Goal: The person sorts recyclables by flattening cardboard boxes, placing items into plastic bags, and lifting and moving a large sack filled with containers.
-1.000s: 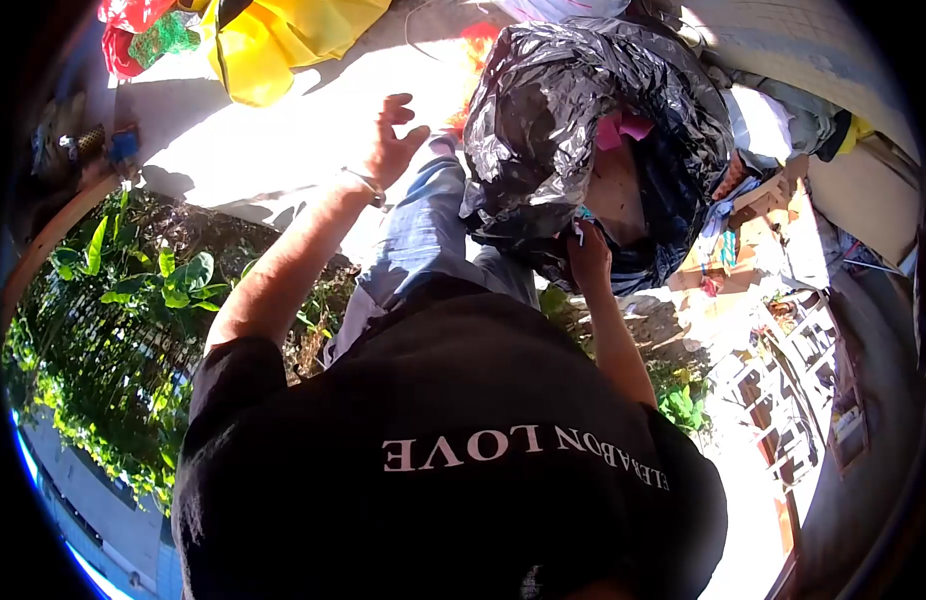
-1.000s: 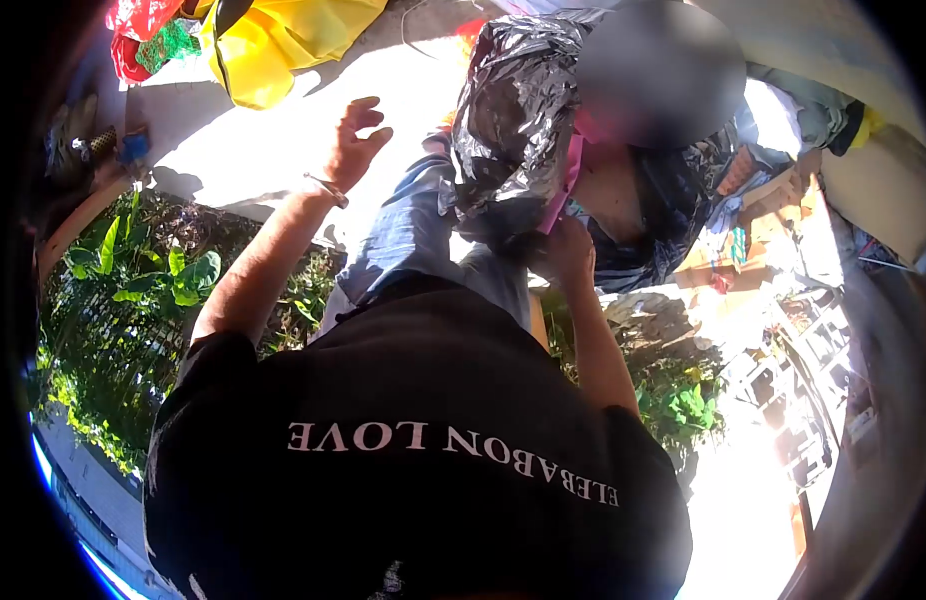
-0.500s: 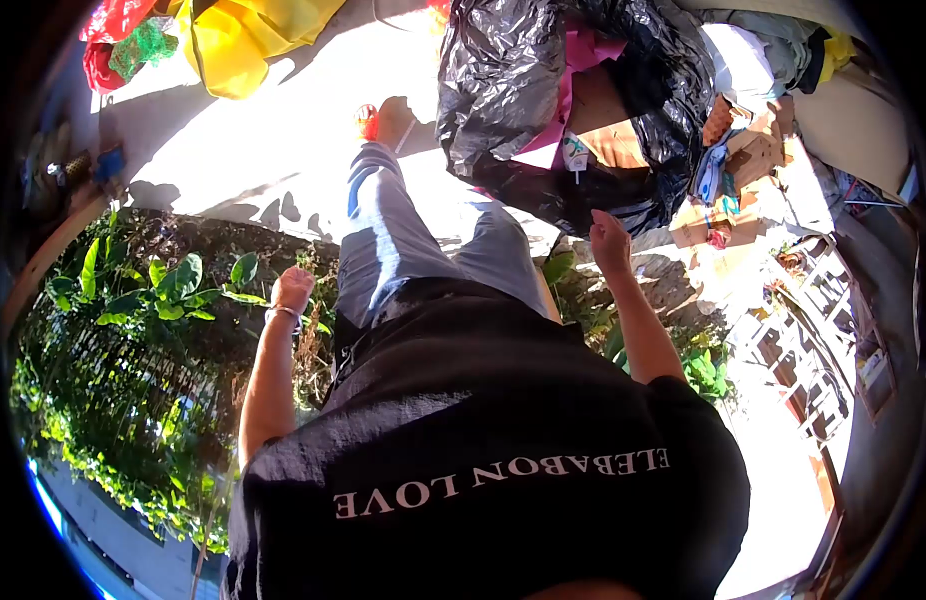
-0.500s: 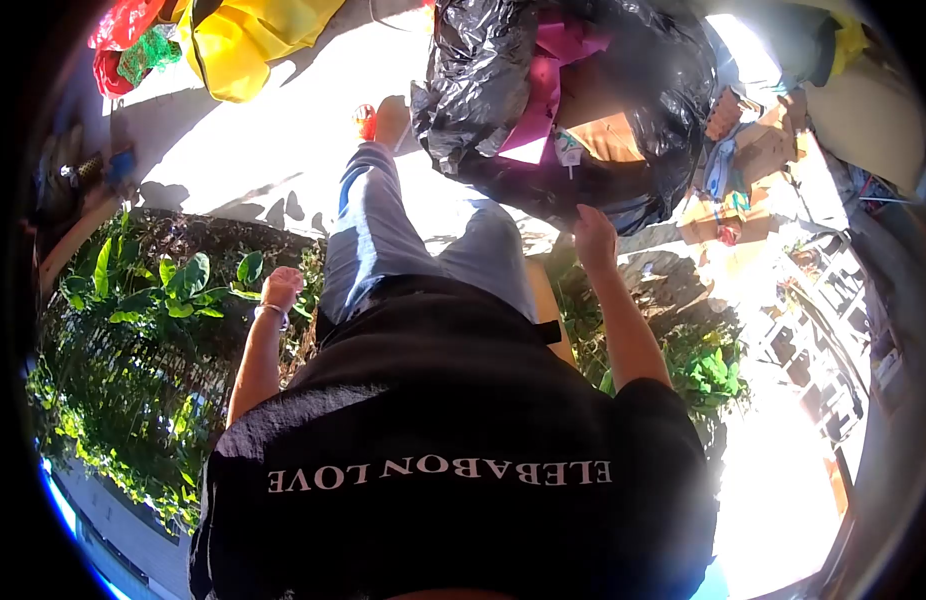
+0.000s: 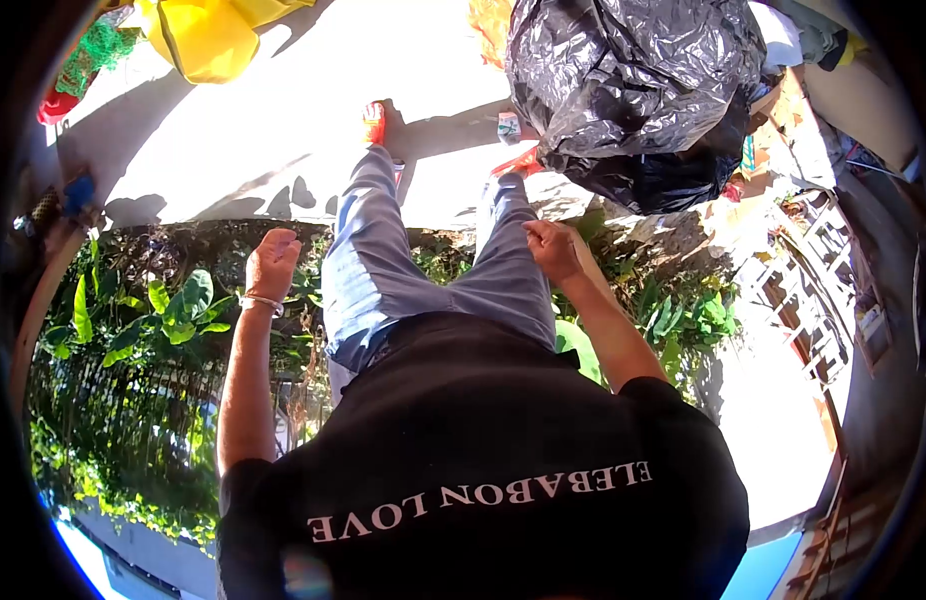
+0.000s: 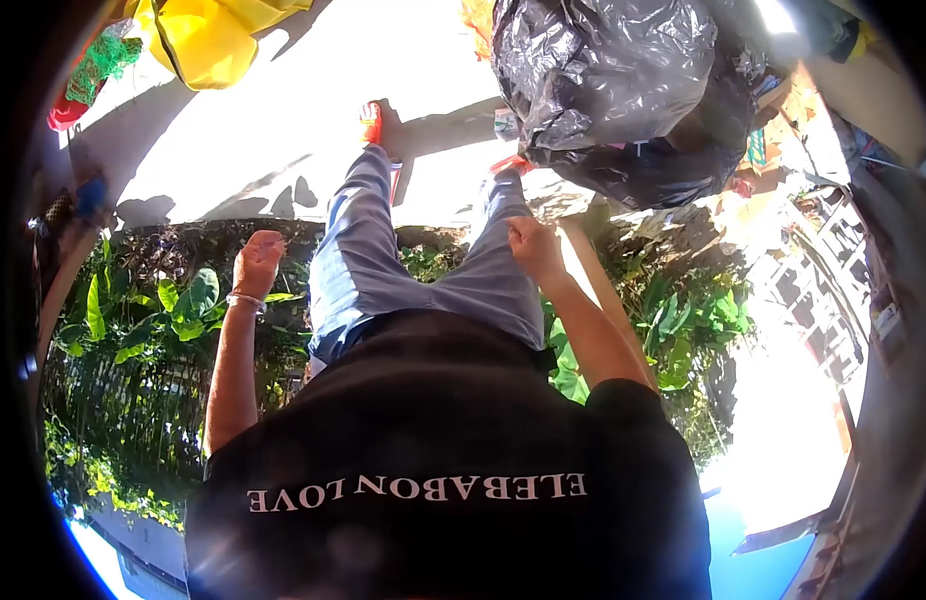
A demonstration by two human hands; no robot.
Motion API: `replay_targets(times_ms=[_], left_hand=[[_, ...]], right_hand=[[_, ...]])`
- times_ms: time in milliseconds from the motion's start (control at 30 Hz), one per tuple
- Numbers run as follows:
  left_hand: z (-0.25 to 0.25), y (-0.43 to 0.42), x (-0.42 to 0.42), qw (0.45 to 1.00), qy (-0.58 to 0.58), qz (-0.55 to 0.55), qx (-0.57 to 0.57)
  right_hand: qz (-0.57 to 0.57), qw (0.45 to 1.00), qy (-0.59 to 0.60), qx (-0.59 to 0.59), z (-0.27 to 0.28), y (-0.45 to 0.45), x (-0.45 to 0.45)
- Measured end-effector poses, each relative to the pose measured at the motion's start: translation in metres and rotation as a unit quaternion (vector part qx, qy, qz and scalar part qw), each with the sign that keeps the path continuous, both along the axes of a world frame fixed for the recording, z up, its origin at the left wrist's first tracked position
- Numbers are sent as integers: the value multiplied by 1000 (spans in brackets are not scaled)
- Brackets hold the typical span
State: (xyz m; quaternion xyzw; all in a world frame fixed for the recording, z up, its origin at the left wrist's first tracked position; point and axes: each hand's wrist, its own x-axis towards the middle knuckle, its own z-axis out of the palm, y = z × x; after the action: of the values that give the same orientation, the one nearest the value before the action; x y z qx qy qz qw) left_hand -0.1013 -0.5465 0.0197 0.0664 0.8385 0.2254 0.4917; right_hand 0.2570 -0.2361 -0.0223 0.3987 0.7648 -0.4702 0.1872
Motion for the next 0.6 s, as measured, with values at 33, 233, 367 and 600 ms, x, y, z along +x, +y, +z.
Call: replay_targets(times_ms=[33,233,367,600], left_hand=[[-6,-10,-5,1000,8,2,-8],[-39,16,9,997,68,-10,22],[-96,66,42,997,38,13,71],[-216,112,97,995,-28,47,84]], right_hand=[[-12,999,21,-23,-11,-12,-12],[27,991,-85,-102,-90,-42,-60],[-38,979,-156,-129,-182,-68,-52],[-131,933,-278,-187,-320,-127,-21]])
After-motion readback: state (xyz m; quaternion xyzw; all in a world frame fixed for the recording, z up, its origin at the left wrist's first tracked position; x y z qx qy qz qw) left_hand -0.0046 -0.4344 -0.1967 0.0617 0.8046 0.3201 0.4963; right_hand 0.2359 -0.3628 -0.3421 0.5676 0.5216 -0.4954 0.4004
